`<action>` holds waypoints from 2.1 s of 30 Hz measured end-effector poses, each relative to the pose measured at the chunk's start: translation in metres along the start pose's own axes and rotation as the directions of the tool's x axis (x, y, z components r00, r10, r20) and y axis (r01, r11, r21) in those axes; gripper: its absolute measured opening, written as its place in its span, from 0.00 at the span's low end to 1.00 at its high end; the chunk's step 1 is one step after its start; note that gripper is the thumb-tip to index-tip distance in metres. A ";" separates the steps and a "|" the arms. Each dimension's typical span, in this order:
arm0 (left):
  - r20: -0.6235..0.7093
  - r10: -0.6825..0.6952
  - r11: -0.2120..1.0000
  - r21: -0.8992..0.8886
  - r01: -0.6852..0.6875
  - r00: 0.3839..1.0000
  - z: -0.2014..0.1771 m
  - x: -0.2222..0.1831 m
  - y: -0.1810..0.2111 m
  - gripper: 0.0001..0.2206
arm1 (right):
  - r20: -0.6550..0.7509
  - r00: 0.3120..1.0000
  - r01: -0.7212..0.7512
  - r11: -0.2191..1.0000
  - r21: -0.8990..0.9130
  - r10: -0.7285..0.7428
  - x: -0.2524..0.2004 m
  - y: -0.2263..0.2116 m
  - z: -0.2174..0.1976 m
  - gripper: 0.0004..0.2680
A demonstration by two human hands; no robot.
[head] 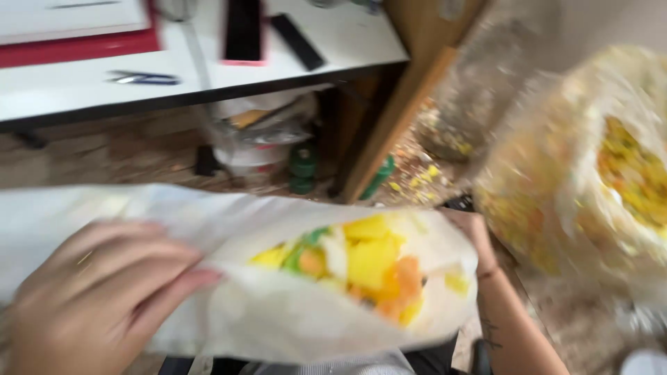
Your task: Pinning the edge of a fabric bag filled with foam stuffing to prepare it for sewing
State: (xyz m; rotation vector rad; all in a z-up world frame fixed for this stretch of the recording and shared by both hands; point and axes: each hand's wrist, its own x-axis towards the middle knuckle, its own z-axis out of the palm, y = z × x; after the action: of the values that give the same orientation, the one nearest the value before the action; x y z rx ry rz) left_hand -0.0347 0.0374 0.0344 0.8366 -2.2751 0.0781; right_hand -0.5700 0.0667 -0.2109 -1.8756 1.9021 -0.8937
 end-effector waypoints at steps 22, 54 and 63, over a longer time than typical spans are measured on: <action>-0.322 -0.269 0.890 0.277 0.362 0.908 -0.107 -0.113 -0.001 0.14 | -0.451 0.235 0.958 0.128 0.256 -0.861 0.125 -0.380 0.066 0.07; -0.087 -0.192 0.903 0.373 0.211 0.977 -0.198 -0.178 -0.227 0.13 | 0.968 0.232 0.951 0.184 -0.247 0.098 0.227 -0.674 0.134 0.07; -0.215 -0.130 0.953 0.243 0.182 0.968 -0.205 -0.162 -0.225 0.13 | 0.935 0.352 0.881 0.350 -0.317 -0.040 0.189 -0.689 0.125 0.05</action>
State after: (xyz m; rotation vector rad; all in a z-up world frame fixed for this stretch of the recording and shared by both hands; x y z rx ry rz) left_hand 0.3082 0.0056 0.0473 1.0933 -2.0314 0.3794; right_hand 0.0259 -0.1021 0.1655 -2.7843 0.9447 1.0596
